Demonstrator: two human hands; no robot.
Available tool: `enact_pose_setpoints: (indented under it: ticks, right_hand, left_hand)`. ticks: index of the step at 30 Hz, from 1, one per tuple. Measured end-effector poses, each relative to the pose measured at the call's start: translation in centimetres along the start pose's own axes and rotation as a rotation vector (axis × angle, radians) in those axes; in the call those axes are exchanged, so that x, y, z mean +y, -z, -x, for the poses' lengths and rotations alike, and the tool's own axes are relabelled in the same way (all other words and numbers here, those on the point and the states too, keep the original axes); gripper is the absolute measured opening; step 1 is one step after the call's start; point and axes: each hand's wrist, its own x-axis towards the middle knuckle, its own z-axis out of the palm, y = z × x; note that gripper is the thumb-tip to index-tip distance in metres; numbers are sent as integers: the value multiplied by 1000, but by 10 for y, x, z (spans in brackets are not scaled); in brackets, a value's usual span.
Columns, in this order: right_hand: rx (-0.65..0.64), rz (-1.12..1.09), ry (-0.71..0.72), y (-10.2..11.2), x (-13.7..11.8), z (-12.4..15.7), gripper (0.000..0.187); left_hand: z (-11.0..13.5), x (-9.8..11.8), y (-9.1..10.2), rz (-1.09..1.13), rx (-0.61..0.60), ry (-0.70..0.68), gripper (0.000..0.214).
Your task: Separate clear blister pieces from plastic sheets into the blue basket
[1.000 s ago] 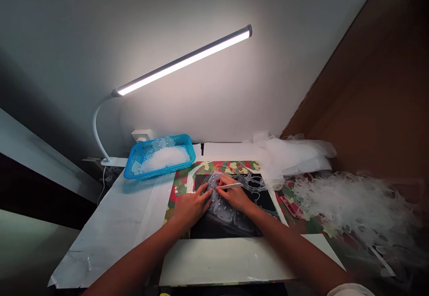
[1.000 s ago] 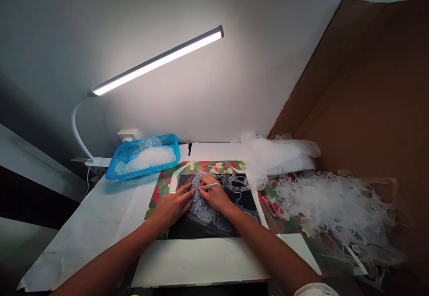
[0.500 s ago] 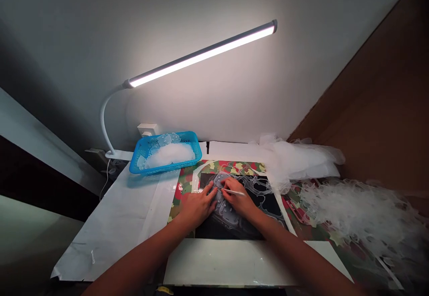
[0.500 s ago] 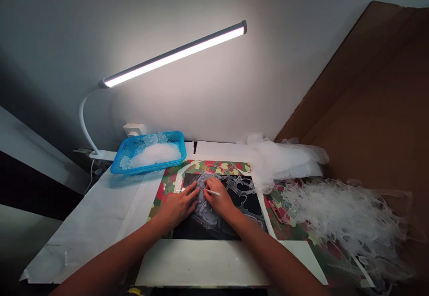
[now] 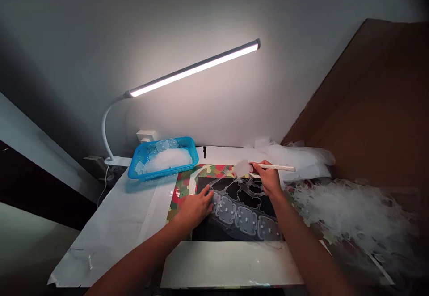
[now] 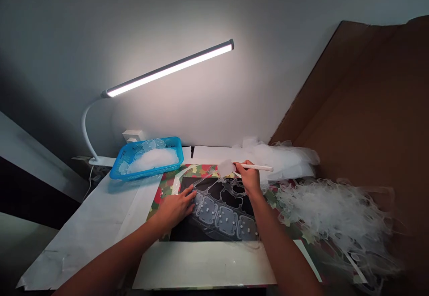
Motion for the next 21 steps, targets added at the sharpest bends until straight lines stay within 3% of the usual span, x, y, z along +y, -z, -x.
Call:
enact_pose_setpoints:
  ticks: [4,7,10,13,14,18,21]
  right_hand:
    - [-28,-85,31,-6,-9,14,43]
    - [-136,-19,123,-19,-19,36,35]
    - [-341,87,197,-31,-29,64,25]
    - [-596,109,174,-37,-32,79,22]
    - [-616,88,148,-37,-31,79,23]
    - [-493,-53,-19,-37,-23,59,28]
    - [-568,-70,-127,-42,-18,48,30]
  left_hand:
    - [-19,-2,12,235,-11,49,22]
    - [-42,0,20,364,38,70,46]
    - [-61,0,22,537,54,80,71]
    - [-67,-2,15,653,25,81,65]
    - [-67,-3,11,677,21,80,59]
    - [-59,-4,2,717,59,76,42]
    - [-52,-3,3,684,106,67,32]
